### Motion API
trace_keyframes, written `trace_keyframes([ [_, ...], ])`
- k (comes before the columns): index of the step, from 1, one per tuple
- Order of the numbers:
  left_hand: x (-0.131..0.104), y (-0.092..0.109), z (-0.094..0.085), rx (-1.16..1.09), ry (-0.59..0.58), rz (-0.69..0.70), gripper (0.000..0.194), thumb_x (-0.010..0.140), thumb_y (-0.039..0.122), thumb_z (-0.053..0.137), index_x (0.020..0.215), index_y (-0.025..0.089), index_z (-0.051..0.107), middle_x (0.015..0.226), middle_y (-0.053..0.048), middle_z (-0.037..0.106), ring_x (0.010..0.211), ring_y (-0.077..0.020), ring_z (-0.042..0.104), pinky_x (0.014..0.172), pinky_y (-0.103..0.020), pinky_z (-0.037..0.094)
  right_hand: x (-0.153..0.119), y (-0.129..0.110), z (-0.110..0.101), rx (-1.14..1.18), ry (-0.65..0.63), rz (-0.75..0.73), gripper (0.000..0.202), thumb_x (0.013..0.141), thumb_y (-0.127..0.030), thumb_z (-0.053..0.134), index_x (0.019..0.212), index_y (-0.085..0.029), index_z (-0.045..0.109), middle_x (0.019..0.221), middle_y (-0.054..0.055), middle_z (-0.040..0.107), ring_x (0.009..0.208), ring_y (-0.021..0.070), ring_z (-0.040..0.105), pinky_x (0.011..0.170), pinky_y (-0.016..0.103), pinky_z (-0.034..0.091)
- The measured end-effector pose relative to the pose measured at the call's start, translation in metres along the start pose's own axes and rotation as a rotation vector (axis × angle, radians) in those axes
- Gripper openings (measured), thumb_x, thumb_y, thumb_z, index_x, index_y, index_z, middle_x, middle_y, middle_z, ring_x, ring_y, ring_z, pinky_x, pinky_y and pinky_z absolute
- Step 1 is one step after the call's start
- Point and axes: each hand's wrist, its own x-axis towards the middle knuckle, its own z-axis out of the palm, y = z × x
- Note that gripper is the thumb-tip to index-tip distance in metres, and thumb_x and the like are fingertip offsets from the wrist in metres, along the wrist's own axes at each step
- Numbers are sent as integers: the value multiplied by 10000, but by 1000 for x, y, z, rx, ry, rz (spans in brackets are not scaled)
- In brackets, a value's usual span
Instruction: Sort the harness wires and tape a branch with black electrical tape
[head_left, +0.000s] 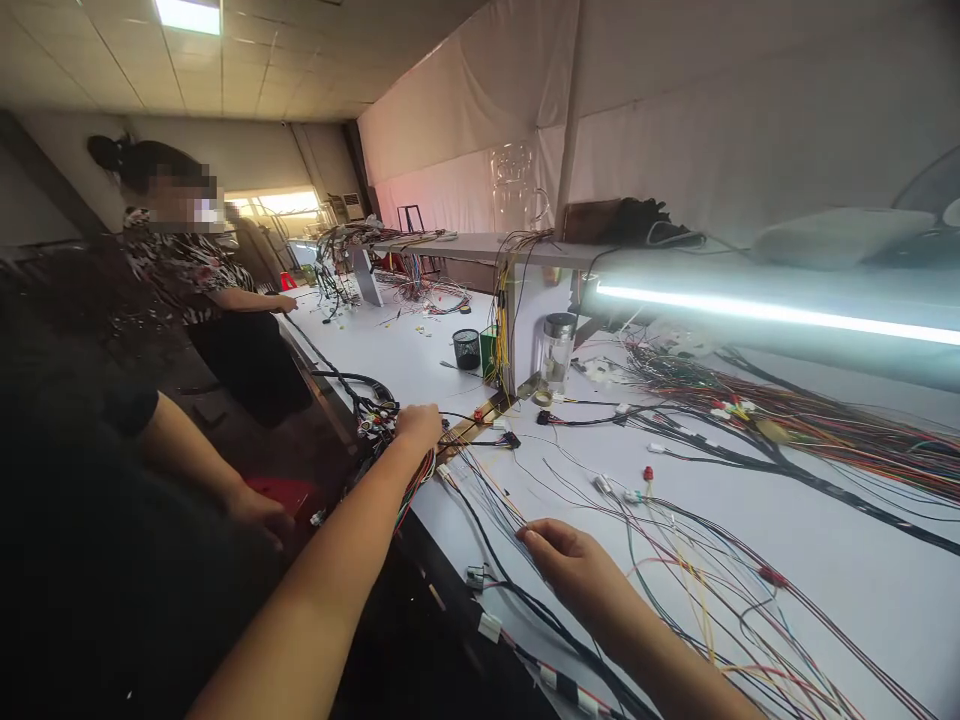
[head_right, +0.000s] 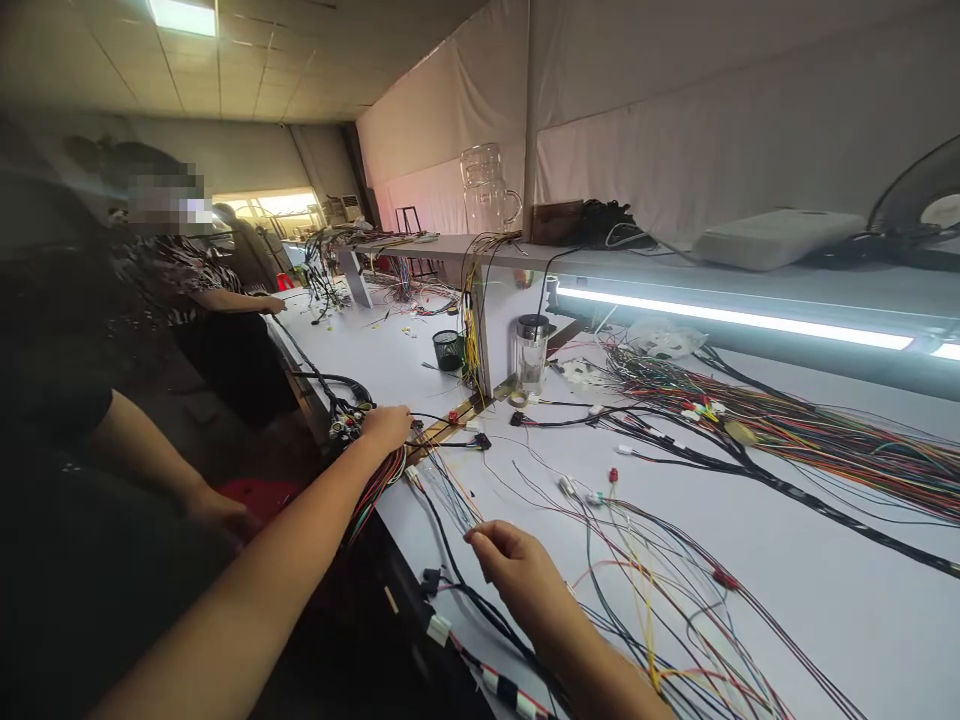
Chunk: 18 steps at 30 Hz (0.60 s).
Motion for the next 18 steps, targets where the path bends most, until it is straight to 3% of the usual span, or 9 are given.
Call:
trace_keyframes([
  [3,25,2,8,226,-49,-27,330,866,369,595,1092,129,607,1224,-113,575,1188,-268,498,1031,-531,344,-7,0,-5,-5,-30,5,416,812,-568,552,950,-191,658,639,-26,481,597,123,402,570,249,303],
  [7,33,6,19,431,-103,4,316,873,346,592,1113,141,593,1214,-103,569,1144,-254,523,990,-509,404,-11,4,-12,3,-8,2,427,798,-580,570,937,-188,669,696,-14,534,626,126,425,616,260,334],
  [14,44,5,-3,510,-130,133,362,906,358,540,1213,167,540,1255,-108,542,1104,-234,551,938,-461,465,-24,-4,-21,155,43,-35,445,791,-573,595,972,-177,690,839,18,622,725,145,473,679,271,353],
  [18,35,4,2,565,-175,126,346,901,367,547,1175,156,562,1218,-103,564,1084,-231,562,931,-464,469,-35,-13,-17,148,94,-89,463,820,-514,583,1143,-185,621,748,-5,575,702,146,468,680,281,351],
])
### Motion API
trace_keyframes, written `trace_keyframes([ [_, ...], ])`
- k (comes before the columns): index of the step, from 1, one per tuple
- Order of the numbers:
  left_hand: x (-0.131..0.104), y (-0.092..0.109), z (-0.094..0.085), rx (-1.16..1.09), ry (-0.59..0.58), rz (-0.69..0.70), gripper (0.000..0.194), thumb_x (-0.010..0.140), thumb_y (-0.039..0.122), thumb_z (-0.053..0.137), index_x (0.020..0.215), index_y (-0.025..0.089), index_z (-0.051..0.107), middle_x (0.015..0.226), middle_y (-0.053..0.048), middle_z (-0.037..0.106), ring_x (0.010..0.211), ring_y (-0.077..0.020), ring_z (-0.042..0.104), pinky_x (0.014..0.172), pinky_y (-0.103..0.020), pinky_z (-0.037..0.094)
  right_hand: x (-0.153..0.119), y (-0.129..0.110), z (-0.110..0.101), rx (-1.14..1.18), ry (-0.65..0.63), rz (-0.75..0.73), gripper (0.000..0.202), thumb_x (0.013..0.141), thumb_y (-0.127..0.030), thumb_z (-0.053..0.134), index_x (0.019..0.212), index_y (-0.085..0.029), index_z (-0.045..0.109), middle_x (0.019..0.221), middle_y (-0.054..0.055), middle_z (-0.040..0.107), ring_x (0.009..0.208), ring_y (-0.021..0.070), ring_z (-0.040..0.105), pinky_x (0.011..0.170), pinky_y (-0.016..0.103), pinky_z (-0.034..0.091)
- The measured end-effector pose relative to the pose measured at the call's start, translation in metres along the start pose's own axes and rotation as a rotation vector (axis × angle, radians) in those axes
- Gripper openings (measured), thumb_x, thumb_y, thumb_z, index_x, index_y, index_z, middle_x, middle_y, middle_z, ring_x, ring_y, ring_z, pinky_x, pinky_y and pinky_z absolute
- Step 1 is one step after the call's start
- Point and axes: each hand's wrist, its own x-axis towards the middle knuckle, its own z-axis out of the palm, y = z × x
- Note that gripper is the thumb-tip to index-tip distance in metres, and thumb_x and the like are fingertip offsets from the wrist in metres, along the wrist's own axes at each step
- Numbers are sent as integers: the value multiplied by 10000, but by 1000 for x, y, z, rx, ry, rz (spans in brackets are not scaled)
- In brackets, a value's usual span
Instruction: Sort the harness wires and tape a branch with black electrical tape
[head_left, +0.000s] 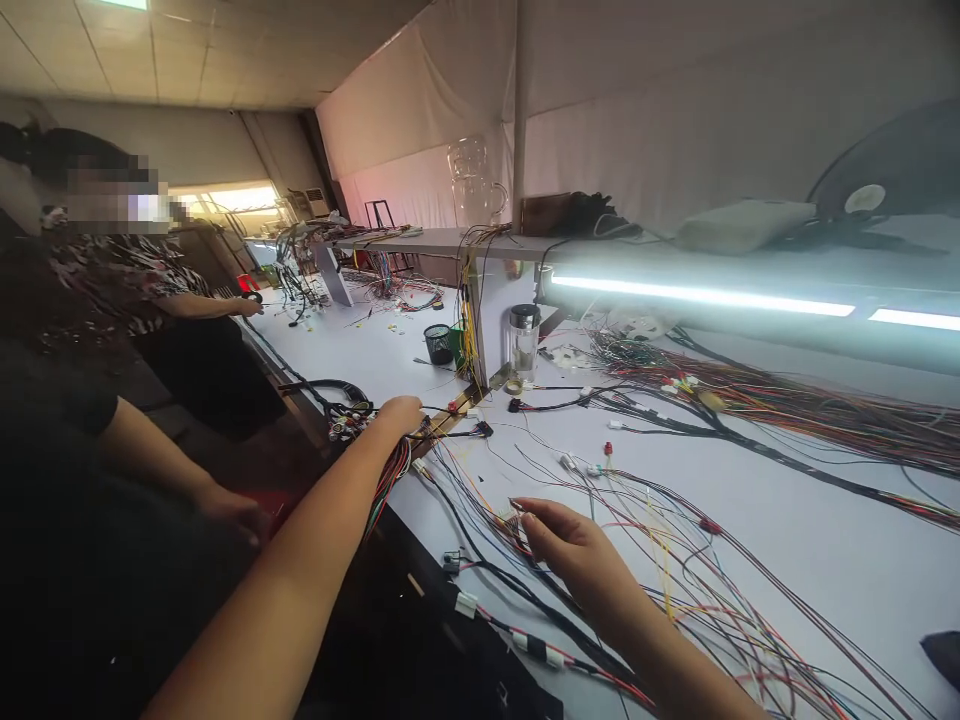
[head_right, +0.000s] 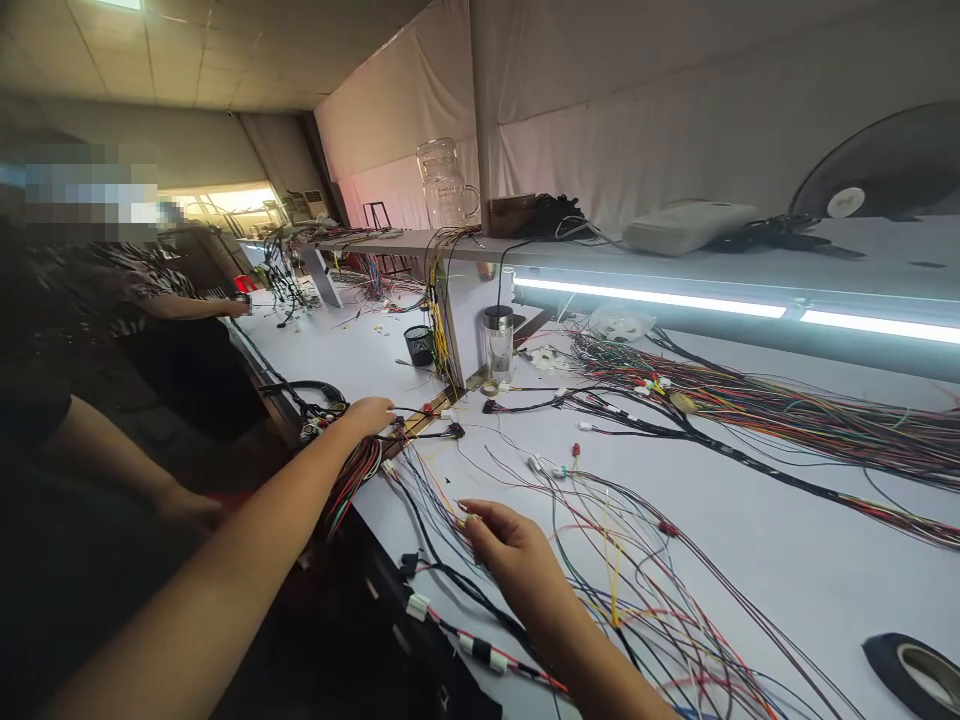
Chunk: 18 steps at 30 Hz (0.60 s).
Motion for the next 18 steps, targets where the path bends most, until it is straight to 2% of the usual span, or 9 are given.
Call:
trace_keyframes([
  [3,-2,8,13,49,-39,-44,337,899,369,550,1146,140,572,1171,-99,583,1058,-230,573,914,-467,477,-8,-2,3,23,21,-61,440,852,-373,523,1250,-187,500,747,-10,572,714,154,479,686,286,346],
  [7,7,15,22,64,-81,-89,335,899,361,553,1149,138,567,1156,-98,586,1023,-219,586,875,-439,502,-17,1,2,147,20,-15,512,778,-225,479,1282,-193,395,825,-1,623,602,123,404,589,268,302],
  [11,19,18,22,36,-102,-120,341,898,367,554,1145,132,566,1132,-100,593,989,-209,598,844,-410,516,-18,7,0,288,50,100,596,701,-198,511,1277,-189,356,863,16,665,510,89,325,510,246,230],
  [15,25,24,19,-8,-108,-97,333,897,382,553,1117,134,578,1105,-91,607,981,-204,600,856,-411,503,-10,16,-3,446,84,190,586,657,-208,596,1204,-157,391,887,66,693,522,80,397,505,227,287],
  [18,27,26,11,-71,-151,-72,322,883,404,564,1039,125,604,973,-69,638,854,-174,618,781,-367,513,0,28,-8,548,117,236,581,676,-234,653,1192,-162,395,919,87,699,563,83,460,512,209,330],
])
